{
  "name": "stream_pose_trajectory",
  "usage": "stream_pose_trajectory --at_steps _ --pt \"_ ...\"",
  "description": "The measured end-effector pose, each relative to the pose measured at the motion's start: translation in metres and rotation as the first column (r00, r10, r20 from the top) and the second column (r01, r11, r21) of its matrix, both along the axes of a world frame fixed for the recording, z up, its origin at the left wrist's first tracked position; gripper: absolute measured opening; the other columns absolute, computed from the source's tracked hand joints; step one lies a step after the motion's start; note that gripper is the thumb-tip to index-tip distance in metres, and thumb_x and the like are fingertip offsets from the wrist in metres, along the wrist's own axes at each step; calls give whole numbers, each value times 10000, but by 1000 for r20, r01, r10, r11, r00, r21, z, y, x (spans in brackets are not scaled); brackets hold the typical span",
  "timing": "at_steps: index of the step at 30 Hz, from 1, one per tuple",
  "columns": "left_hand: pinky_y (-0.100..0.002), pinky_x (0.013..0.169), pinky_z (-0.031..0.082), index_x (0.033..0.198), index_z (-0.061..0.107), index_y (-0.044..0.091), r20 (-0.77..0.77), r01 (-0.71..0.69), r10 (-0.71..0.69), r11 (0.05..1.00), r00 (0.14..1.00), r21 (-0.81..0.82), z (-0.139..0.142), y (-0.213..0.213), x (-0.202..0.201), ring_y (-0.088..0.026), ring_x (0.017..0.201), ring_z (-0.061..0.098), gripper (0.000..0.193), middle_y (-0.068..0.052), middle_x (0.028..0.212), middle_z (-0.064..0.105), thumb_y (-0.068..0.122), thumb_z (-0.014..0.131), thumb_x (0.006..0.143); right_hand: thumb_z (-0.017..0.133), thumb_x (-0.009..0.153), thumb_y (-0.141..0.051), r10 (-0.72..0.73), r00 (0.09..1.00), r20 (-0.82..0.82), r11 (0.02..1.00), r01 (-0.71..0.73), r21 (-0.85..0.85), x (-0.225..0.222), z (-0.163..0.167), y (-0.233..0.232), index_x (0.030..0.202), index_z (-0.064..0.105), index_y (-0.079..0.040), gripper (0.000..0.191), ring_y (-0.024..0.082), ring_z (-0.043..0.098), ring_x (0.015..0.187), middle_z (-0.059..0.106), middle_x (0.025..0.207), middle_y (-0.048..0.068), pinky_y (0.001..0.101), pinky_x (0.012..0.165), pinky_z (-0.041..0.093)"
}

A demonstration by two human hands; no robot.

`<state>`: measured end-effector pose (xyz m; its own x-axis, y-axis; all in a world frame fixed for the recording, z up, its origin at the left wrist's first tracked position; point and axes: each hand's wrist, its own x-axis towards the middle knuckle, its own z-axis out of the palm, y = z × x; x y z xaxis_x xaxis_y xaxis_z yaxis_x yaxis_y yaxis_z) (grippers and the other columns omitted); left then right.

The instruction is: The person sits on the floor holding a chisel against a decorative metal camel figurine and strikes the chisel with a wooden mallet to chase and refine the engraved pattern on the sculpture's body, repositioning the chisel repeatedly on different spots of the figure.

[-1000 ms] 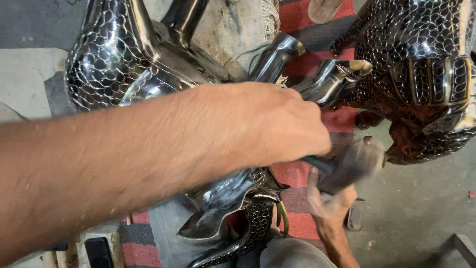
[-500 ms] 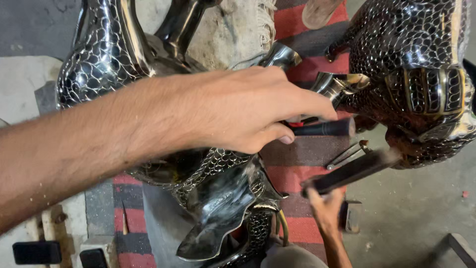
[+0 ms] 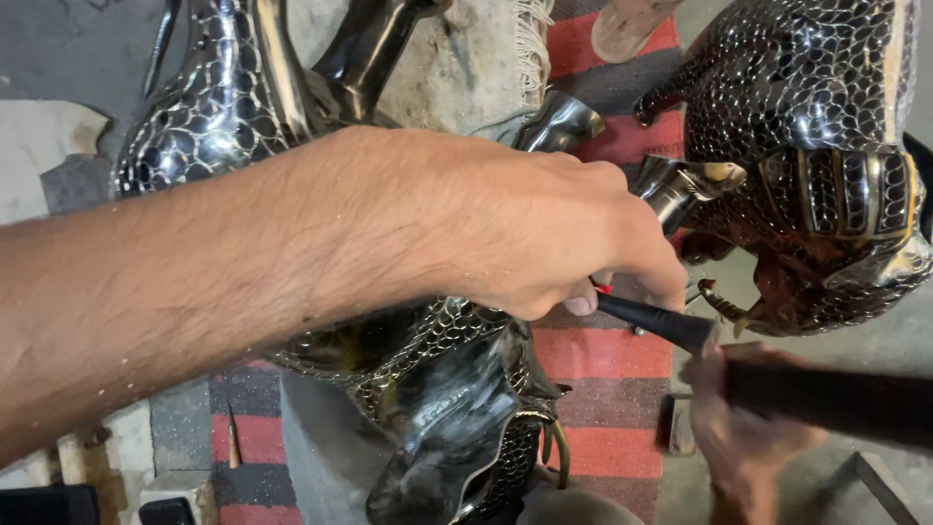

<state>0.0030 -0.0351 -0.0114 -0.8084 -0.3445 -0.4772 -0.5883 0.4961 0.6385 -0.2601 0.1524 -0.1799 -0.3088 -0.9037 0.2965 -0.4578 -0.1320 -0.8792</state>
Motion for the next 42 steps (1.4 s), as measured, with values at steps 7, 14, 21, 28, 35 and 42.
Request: stream_pose_trajectory --at_steps 7,14,21,28,35,42 --pt "-448 762 598 1354 636 428 -86 -21 14 996 996 -83 -8 3 5 -226 1062 672 589 -16 1089 700 195 751 826 777 858 21 -9 996 -88 995 18 98 16 34 -21 929 603 -4 190 201 674 631 665 748 124 328 587 552" --pt "-395 721 616 1298 684 241 -341 -116 96 992 935 -41 -22 7 14 -216 953 780 512 -88 1046 785 -6 662 850 829 923 -66 73 939 -335 987 -19 162 9 59 -33 928 597 47 257 204 683 646 675 767 142 328 623 551" --pt "-420 761 607 1285 674 135 -458 -173 130 984 879 -52 -30 12 17 -254 959 777 453 -146 1049 774 -6 671 854 846 810 -10 168 758 -630 982 -76 171 -6 61 -41 984 617 90 305 224 680 728 657 797 182 343 686 536" --pt "-454 750 585 1301 651 80 -468 -239 165 966 868 -102 -23 19 22 -321 905 769 418 -163 1026 775 54 724 890 822 902 -56 251 917 -310 951 -175 254 -19 64 -55 1040 627 38 257 126 656 733 681 855 99 285 685 531" --pt "-409 721 599 1301 643 56 -505 -332 226 934 833 -128 -20 26 25 -297 877 782 404 -155 1054 772 81 744 911 870 872 -98 343 789 -510 931 -213 296 -26 84 -96 946 594 52 322 200 635 700 644 818 149 345 657 516" --pt "-361 597 545 1314 647 74 -400 -529 472 848 786 -39 -17 41 26 -234 704 738 405 -118 974 803 92 726 917 859 808 -115 490 745 -453 847 -284 450 -34 101 -123 942 606 37 324 202 639 642 646 745 146 376 588 529"
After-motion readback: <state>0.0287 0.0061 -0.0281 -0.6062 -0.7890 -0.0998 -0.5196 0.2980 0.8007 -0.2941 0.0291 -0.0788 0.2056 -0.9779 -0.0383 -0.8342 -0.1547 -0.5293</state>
